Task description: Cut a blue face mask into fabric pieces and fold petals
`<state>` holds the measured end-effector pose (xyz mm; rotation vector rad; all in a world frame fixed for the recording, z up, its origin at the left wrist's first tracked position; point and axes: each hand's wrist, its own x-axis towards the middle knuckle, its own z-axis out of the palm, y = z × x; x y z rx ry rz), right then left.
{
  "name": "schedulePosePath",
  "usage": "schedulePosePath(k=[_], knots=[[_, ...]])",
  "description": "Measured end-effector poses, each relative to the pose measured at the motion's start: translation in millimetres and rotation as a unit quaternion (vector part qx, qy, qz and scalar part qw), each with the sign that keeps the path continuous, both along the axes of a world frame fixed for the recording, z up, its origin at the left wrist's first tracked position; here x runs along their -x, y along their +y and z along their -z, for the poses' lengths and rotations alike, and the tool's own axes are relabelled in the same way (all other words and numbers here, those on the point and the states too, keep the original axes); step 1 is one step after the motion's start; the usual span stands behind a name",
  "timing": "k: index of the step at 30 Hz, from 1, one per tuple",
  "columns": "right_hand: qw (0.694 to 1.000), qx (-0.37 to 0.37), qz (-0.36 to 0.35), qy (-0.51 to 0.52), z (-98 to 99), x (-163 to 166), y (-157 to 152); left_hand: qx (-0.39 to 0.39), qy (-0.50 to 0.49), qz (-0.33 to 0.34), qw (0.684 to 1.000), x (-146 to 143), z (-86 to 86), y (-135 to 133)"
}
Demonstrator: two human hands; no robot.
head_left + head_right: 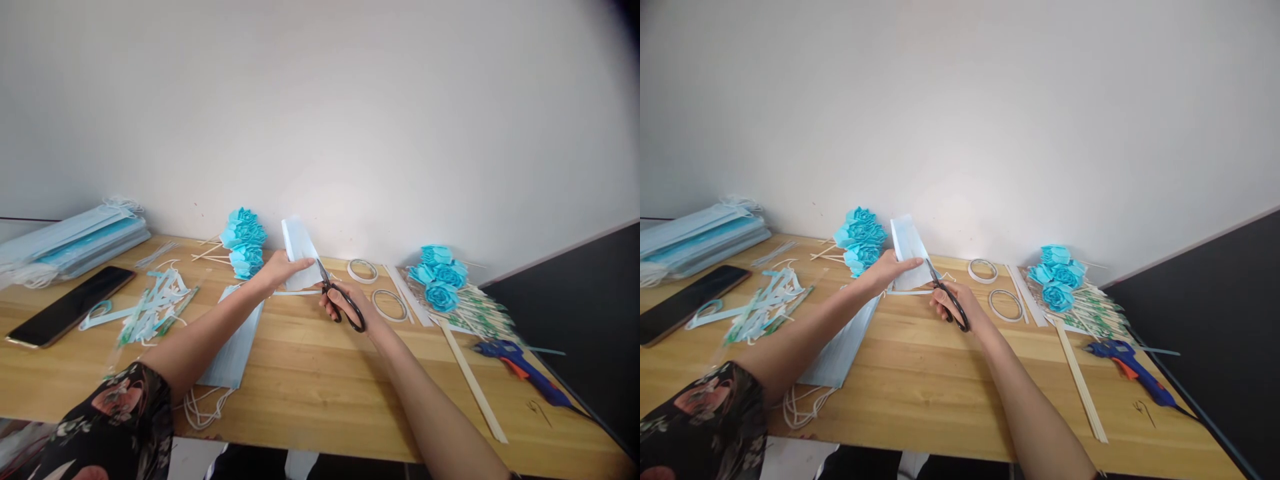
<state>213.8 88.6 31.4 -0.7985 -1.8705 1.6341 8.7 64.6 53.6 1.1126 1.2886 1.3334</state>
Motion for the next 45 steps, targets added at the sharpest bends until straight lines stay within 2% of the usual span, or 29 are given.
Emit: schedulePosePath(k=[2,9,17,29,45], knots=[[1.0,0.006,0.003,0.0,-0.7,1.5,0.3,0.002,0.007,0.01,1.0,-0.1,-1.0,-1.4],[1.0,-0.005,0.008,-0.007,2.4,2.6,1.9,0.027,0.026,-0.024,0.999,-0.3,-2.6,-0.4],[0.999,-0.037,0.013,-0.01,7.8,4.4,3.3,0.024,0.04,0.007,0.999,-3.2,0.5,-0.5],[1.0,-0.001,0.013,0.025,4.2,6.2,0.0,0.022,0.027,-0.005,0.999,-4.5,-4.0,-2.7],[0.999,-0.013,0.021,0.029,0.4,7.4,-5.8,0.027,0.041,0.003,0.999,-2.7,-1.4,-1.5]])
